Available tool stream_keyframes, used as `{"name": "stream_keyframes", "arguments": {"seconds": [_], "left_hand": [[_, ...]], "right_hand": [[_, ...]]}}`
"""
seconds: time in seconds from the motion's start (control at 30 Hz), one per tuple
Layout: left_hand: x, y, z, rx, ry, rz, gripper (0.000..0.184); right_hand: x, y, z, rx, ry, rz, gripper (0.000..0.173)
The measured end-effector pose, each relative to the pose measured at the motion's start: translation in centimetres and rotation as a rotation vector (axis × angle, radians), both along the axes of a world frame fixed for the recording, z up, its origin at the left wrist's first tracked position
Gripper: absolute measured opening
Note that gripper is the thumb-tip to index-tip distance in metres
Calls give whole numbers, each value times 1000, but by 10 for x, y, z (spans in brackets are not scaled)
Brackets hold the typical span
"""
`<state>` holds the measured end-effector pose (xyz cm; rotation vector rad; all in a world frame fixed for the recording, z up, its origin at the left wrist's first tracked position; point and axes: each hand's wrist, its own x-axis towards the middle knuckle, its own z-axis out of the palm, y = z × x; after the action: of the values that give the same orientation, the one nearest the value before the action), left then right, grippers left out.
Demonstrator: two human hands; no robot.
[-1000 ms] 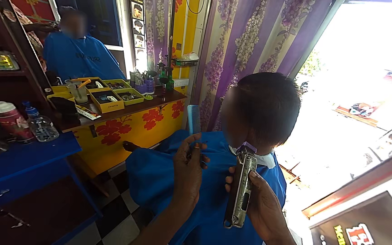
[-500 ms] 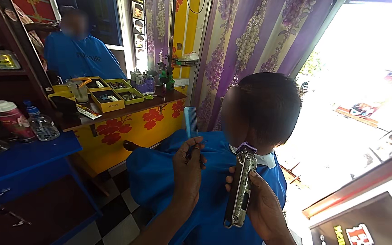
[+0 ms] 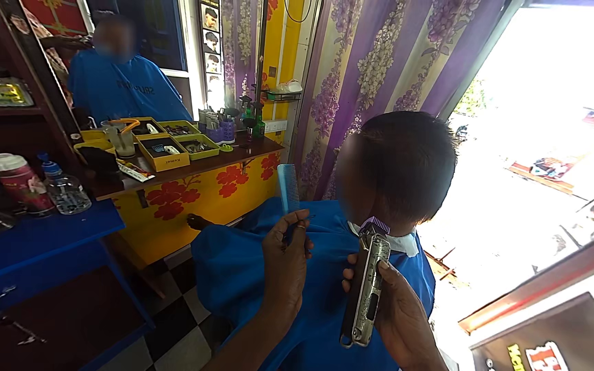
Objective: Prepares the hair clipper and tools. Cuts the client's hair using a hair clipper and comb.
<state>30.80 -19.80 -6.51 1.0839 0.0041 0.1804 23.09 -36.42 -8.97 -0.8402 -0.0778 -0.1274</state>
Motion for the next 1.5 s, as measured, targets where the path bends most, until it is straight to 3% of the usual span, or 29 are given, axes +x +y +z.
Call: {"name": "stream_keyframes", "arguments": {"seconds": [0.3,0.8,1.5], "left_hand": [[0,-1,2,-3,-10,-11,18],[-1,0,-2,0,-1,-10,17],[-3,3,-3,35,32,-47,17]], "right_hand": [[0,-3,1,-134,-23,-46,35],[4,-2,-1,9,11,15,39],[2,-1,-6,-252,-77,-84,37]]}}
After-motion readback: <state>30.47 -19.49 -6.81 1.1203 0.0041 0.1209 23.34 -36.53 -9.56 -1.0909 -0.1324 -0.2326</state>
